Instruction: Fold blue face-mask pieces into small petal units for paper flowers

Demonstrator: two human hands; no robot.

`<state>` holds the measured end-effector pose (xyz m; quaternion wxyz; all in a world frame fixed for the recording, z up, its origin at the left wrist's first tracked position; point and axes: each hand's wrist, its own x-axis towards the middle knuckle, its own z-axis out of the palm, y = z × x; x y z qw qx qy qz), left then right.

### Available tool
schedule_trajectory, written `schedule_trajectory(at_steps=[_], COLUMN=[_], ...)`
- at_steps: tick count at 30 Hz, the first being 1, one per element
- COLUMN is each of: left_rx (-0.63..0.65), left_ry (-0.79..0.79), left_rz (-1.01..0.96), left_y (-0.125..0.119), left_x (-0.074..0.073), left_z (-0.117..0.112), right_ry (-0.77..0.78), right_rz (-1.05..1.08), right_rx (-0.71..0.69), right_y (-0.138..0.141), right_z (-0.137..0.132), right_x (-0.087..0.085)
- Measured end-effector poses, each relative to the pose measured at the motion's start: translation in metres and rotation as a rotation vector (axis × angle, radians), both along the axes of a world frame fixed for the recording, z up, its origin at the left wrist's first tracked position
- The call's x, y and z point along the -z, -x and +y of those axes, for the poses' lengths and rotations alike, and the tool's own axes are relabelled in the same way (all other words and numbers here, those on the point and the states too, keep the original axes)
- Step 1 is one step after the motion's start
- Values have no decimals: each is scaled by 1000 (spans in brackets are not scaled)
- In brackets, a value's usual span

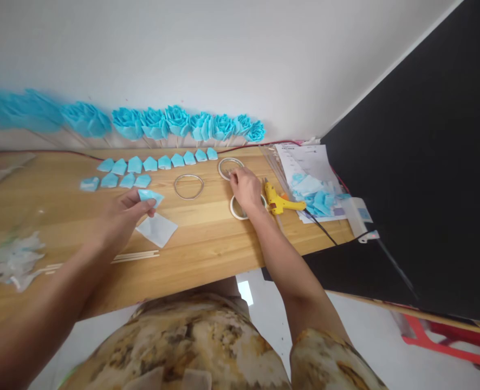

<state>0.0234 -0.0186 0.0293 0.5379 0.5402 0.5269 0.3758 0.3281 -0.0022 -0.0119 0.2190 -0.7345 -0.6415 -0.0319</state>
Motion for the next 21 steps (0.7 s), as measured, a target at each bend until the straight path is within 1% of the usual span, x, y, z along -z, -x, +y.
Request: schedule_trajectory(at_steps=[4, 6, 8, 10, 12, 13, 16, 18, 19, 21], left_rx=[13, 25, 36, 50, 73, 88, 110, 123, 131, 145], left_ry=[55, 74, 94, 120, 145, 157, 186, 203, 208, 204], left_rz=[-26, -70, -115, -163, -222, -255, -334, -365, -374, -388], left_y=[1, 1, 0, -1, -2, -3, -3, -3, -3, -4], left_x=[2, 4, 5, 5, 5, 5, 2, 0, -1, -2], left_z=[0, 1, 1, 0, -1, -2, -2, -3, -4, -5], right_ry=[-35, -75, -109, -144, -217, -242, -449, -558, -609, -692], right_rz=[296, 437, 535, 588, 628, 622, 367, 206, 147, 65], right_rx=[84, 104, 117, 116, 68, 26, -333, -551, -650, -759], right_y=[-10, -15, -18, -15, -2, 8, 44, 67, 77, 93], right_z=[7, 9, 10, 6, -2, -8, -27, -36, -38, -39], right_x=[10, 13, 14, 11, 1, -6, -34, -51, -57, -62])
